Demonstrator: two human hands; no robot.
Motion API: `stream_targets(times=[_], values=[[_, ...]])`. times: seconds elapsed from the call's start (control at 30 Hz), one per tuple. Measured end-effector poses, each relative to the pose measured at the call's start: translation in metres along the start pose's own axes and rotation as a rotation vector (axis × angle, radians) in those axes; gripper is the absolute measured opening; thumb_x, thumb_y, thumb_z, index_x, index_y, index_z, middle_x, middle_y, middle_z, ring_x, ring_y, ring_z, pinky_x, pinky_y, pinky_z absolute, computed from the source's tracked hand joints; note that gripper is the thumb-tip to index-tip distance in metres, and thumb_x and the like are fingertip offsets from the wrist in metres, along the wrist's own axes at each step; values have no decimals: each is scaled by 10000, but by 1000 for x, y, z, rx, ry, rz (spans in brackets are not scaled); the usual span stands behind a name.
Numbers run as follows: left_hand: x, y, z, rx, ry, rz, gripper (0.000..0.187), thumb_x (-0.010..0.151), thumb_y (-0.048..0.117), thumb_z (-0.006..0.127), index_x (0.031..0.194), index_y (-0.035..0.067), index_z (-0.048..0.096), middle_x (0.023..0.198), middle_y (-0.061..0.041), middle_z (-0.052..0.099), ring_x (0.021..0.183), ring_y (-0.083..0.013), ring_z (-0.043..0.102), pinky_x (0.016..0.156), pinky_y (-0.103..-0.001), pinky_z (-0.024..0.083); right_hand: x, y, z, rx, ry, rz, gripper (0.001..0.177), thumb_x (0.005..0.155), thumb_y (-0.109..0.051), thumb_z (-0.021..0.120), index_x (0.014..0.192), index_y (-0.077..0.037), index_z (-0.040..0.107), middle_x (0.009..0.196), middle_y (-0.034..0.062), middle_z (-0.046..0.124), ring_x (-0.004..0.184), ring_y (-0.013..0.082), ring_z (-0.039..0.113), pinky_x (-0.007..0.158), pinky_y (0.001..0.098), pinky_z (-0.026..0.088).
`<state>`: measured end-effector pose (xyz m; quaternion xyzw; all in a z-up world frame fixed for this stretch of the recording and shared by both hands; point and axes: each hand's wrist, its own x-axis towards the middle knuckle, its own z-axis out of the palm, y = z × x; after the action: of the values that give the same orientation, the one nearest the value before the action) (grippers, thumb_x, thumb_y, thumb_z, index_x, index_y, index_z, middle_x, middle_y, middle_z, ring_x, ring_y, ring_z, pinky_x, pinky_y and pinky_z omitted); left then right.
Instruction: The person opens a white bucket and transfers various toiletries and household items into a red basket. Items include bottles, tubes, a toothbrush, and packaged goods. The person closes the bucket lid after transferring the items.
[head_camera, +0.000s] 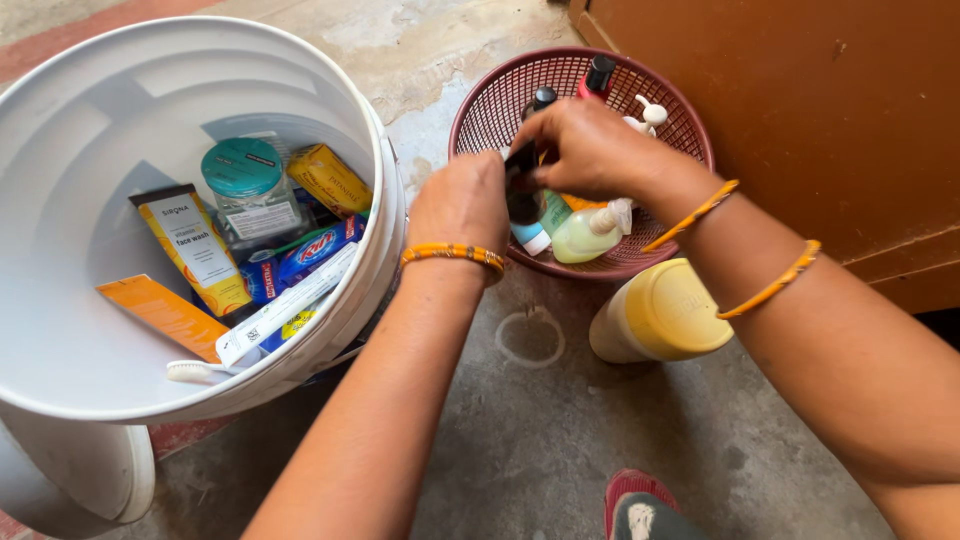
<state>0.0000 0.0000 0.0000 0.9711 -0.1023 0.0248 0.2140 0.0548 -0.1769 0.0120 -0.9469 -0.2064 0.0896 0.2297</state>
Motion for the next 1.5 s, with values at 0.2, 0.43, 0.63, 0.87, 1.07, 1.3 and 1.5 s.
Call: stream_targets(times=[0.2, 0.43, 0.63, 0.87, 1.07, 1.3, 1.5], values=[[-1, -18, 52, -32, -6, -29, 142, 948, 90, 543, 1060, 30, 606, 1092, -214, 675, 988, -418, 691, 823, -511, 567, 7, 16, 35, -68, -76, 55, 385, 772, -236, 835, 1111, -84, 737, 1010, 177, 757, 972, 340, 723, 850, 437, 556], [1, -27, 69, -9, -106, -90, 289, 934, 29, 540, 1222, 28, 543, 1281, -223, 580, 1041, -421, 682, 852, -508, 570, 24, 30, 61, -102, -82, 123, 413, 866, -266, 779, 1195, -63, 633, 1109, 220, 716, 1095, 412, 656, 925, 488, 514], [6, -31, 75, -29, -127, -125, 397, 909, 34, 527, 1304, 46, 506, 1554, -269, 327, 1097, -431, 644, 884, -527, 549, 32, 29, 63, -118, 100, 14, 607, 798, -273, 833, 1263, 0, 553, 1137, 268, 667, 1071, 450, 631, 896, 501, 500], [11, -23, 57, -94, 157, 35, 353, 955, 54, 495, 1301, -8, 524, 1531, -325, 379, 1293, -431, 553, 1061, -468, 494, 33, -14, 39, -215, 417, -173, 350, 820, -187, 803, 1119, -39, 699, 1077, 224, 707, 1029, 415, 664, 868, 487, 533], [9, -5, -1, -40, 453, 3, 445, 965, 59, 486, 1360, -144, 459, 1478, -356, 435, 1306, -418, 547, 1062, -433, 489, 35, -70, -11, -119, 557, -434, 165, 928, -108, 764, 1081, -50, 739, 1013, 141, 755, 923, 319, 734, 822, 417, 573], [-19, -34, -63, 108, 546, 106, 446, 952, 58, 491, 1351, -140, 487, 1425, -349, 483, 1310, -412, 552, 1070, -403, 503, 30, -140, -16, 57, 537, -510, 122, 975, -57, 702, 1092, -22, 704, 1006, 162, 742, 911, 295, 737, 800, 379, 568], [-60, -103, -112, 95, 292, 72, 346, 938, 17, 506, 1270, -72, 540, 1244, -238, 589, 1196, -387, 598, 970, -446, 533, 51, -197, 29, -25, 450, -556, 152, 917, -67, 701, 1057, -9, 714, 1001, 209, 729, 929, 377, 713, 831, 444, 564]])
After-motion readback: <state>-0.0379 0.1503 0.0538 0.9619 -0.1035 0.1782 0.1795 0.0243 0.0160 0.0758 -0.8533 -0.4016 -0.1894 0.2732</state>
